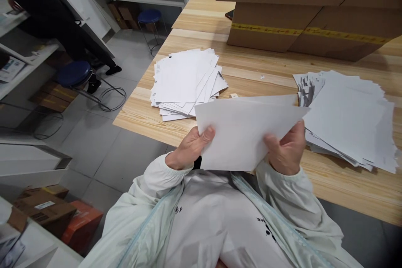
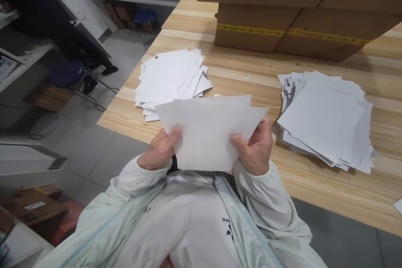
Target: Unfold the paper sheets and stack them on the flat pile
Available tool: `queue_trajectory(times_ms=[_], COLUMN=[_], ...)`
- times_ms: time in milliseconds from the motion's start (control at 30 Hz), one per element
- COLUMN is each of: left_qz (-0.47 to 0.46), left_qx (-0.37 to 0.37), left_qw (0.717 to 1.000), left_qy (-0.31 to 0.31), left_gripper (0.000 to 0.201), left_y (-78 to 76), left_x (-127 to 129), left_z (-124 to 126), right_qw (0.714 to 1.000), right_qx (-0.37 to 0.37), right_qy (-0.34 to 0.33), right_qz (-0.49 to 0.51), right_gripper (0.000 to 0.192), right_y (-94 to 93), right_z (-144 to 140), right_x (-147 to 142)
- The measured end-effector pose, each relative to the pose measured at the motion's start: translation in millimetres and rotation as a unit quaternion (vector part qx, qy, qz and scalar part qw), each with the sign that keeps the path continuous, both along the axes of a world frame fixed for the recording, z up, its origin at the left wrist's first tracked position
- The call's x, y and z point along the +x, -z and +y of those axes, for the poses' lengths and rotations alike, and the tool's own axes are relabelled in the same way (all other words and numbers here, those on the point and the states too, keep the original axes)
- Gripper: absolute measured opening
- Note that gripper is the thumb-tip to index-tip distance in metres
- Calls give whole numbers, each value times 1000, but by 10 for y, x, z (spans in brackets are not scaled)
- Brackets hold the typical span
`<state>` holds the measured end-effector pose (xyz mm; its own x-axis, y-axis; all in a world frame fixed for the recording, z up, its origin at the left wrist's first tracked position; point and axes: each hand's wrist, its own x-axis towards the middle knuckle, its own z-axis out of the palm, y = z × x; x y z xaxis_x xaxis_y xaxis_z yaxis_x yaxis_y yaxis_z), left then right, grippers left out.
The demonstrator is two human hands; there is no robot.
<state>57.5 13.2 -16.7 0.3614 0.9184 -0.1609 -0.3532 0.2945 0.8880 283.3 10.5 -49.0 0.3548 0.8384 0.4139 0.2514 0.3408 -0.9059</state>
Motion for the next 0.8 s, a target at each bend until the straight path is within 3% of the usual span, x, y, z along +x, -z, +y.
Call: queue_trajectory(times_ms=[67,167,233,300,433,667,800], left_qz=[33,71,86,90,102,117,132], left_qx=[63,137,173,208,213,188,193], left_qw=[997,987,981,974,969,971,965], left_qy=[24,50,34,-9,-78,-87,-117], left_gripper=[54,50,43,35,29,33,33], left_y=[-147,-336,-379,-340,-166,-115,-73], left_x=[-43,-78,-81,-72,-39,-1,67], left_z=[-29,-22,7,37,66,85,53], right_qw=[998,992,988,986,988,987,996], right_qx=[-7,3,45,64,23,33,30], right_qy=[-63,-126,-145,-151,-149,-153,-86], right_qz=[21,-3,-10,-19,-25,-34,-12], right_gripper=[52,22,13,13,19,20,23], right_y=[-65,-171,-212,-209,-119,-48,35], right_z=[-51,-114,-103,-51,59,71,26], right_x=[26,-5,-71,-142,-223,-209,-239])
